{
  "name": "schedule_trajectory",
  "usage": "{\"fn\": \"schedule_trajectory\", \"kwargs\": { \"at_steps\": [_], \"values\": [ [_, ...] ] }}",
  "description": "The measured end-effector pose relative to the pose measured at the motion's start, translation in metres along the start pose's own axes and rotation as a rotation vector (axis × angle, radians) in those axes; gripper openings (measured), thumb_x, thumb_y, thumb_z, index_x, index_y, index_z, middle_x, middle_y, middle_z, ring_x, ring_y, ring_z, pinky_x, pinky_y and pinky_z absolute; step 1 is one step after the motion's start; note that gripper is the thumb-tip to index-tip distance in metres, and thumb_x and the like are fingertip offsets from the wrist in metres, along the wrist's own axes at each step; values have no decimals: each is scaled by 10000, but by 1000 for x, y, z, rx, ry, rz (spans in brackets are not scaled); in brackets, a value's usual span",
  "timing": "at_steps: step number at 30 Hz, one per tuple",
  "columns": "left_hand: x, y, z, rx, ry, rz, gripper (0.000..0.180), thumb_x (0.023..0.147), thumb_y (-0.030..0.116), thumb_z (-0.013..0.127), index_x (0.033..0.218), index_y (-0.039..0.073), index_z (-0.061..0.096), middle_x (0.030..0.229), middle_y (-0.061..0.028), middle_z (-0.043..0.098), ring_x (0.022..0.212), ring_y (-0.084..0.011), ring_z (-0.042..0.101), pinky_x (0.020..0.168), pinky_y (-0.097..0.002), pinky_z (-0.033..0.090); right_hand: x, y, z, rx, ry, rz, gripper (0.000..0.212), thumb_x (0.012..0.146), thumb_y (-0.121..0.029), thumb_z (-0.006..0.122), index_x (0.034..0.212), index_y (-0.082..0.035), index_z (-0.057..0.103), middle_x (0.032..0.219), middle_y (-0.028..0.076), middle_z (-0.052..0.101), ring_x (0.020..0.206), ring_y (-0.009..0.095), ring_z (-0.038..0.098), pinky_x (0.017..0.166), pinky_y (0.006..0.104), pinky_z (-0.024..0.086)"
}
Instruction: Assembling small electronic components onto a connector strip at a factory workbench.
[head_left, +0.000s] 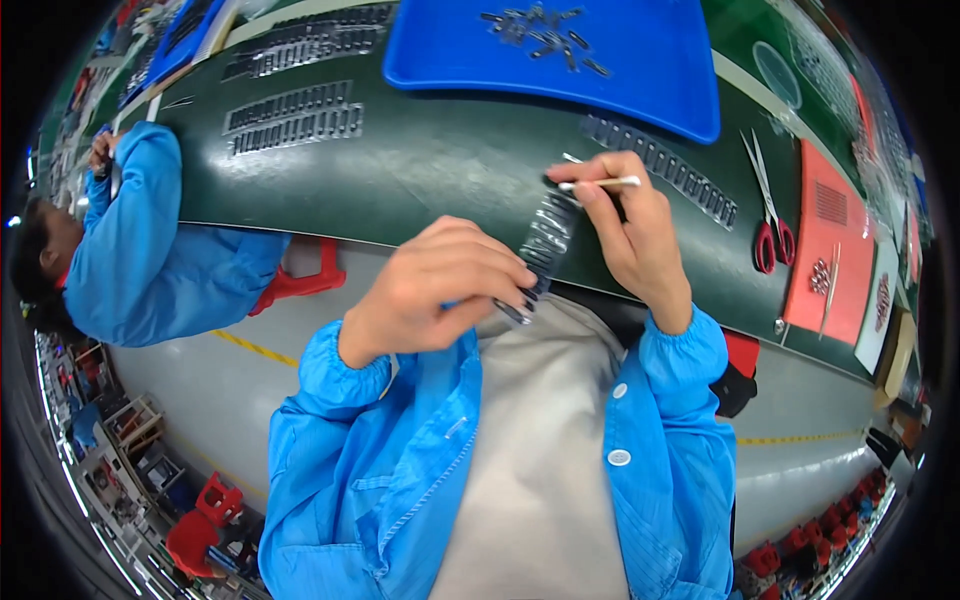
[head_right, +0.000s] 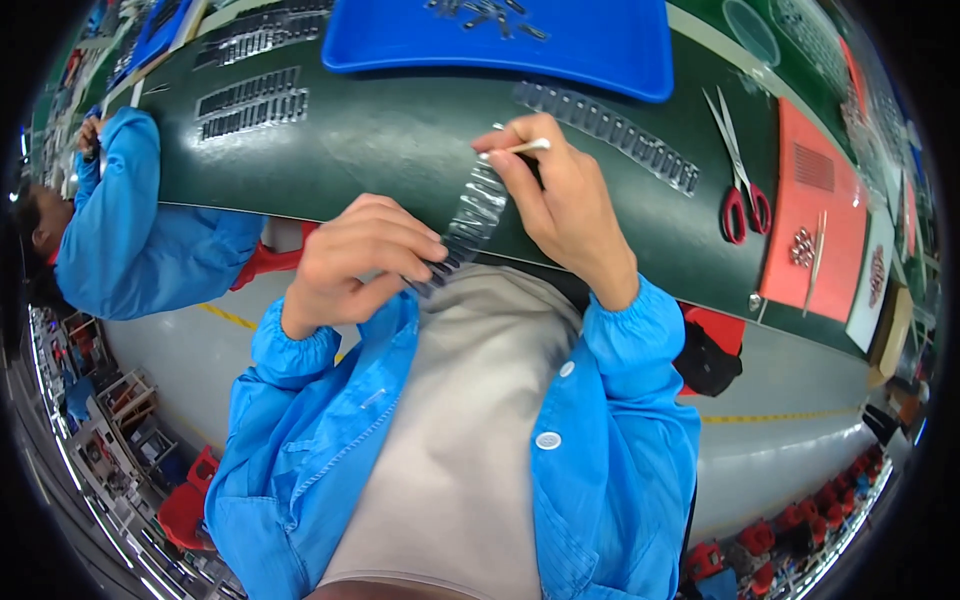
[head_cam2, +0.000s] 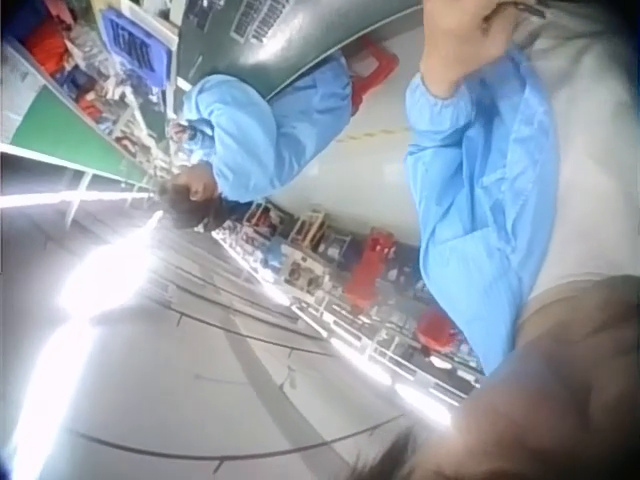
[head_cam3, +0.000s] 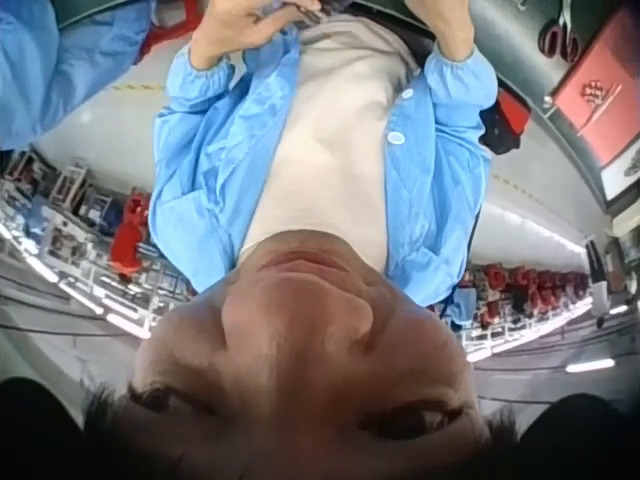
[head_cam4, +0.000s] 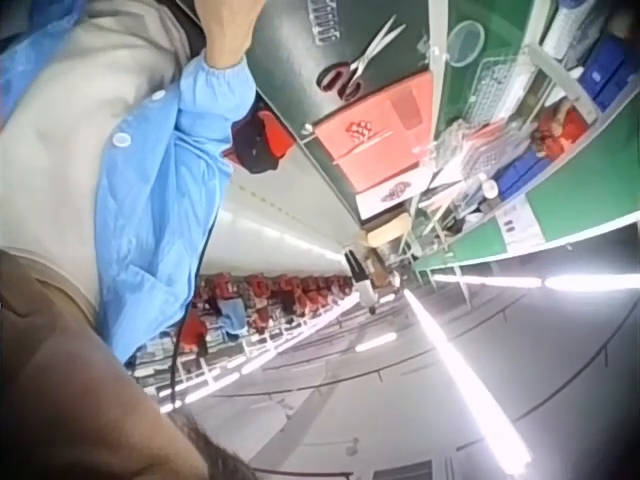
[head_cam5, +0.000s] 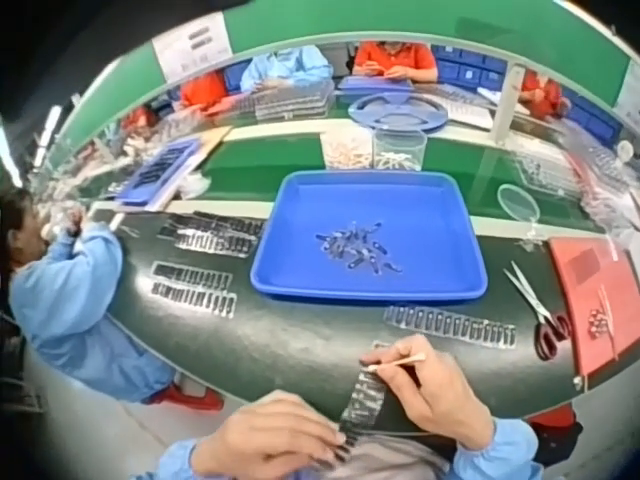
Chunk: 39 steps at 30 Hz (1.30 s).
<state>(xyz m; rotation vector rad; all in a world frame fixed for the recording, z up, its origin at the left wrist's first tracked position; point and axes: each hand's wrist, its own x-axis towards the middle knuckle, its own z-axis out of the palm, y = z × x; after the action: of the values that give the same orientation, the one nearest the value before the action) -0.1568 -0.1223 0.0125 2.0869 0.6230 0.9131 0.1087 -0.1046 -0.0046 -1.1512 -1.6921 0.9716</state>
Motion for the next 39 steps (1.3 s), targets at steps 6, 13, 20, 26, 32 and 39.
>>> {"fn": "schedule_trajectory", "kwargs": {
  "at_steps": [6,13,20,26,32,39],
  "values": [
    [-5,-24,-49,93,3,-119,252,734,-152,660,913,17,716,1115,-163,799,1081,-344,760,964,-422,571,-23,-15,-14,-220,85,101,76,1097,-43,605,1150,9,616,1169,141,801,943,150,724,860,294,558],
    [2,-43,-44,472,141,-246,296,814,-111,679,1036,63,770,1221,-152,751,1093,-346,714,940,-422,554,-33,9,-35,184,273,208,92,1050,11,665,1133,51,672,1123,169,776,986,203,758,895,329,613],
    [40,-22,58,542,114,-47,341,836,131,837,1162,63,760,1207,-107,693,1137,-318,651,983,-459,512,-35,8,-40,185,271,210,115,1010,67,698,1125,60,693,1097,162,769,1019,206,759,898,318,624],
    [42,-20,82,500,34,36,443,837,217,855,1244,85,741,1250,-64,662,1174,-278,606,1010,-451,481,-44,18,-45,202,297,237,128,988,97,711,1110,62,699,1090,161,768,1008,204,755,893,316,617],
    [45,-18,91,549,-40,34,446,864,262,839,1269,105,736,1225,-27,648,1140,-240,594,1009,-422,460,-54,21,-46,-63,221,62,158,949,120,735,1090,56,706,1058,168,774,991,213,757,861,312,598],
    [42,-21,94,624,-15,67,442,892,313,813,1279,114,734,1213,0,634,1119,-215,584,1011,-415,450,-48,21,-44,-228,161,-38,165,894,132,757,1032,48,727,993,168,778,947,239,760,825,322,592]
  ]
}}
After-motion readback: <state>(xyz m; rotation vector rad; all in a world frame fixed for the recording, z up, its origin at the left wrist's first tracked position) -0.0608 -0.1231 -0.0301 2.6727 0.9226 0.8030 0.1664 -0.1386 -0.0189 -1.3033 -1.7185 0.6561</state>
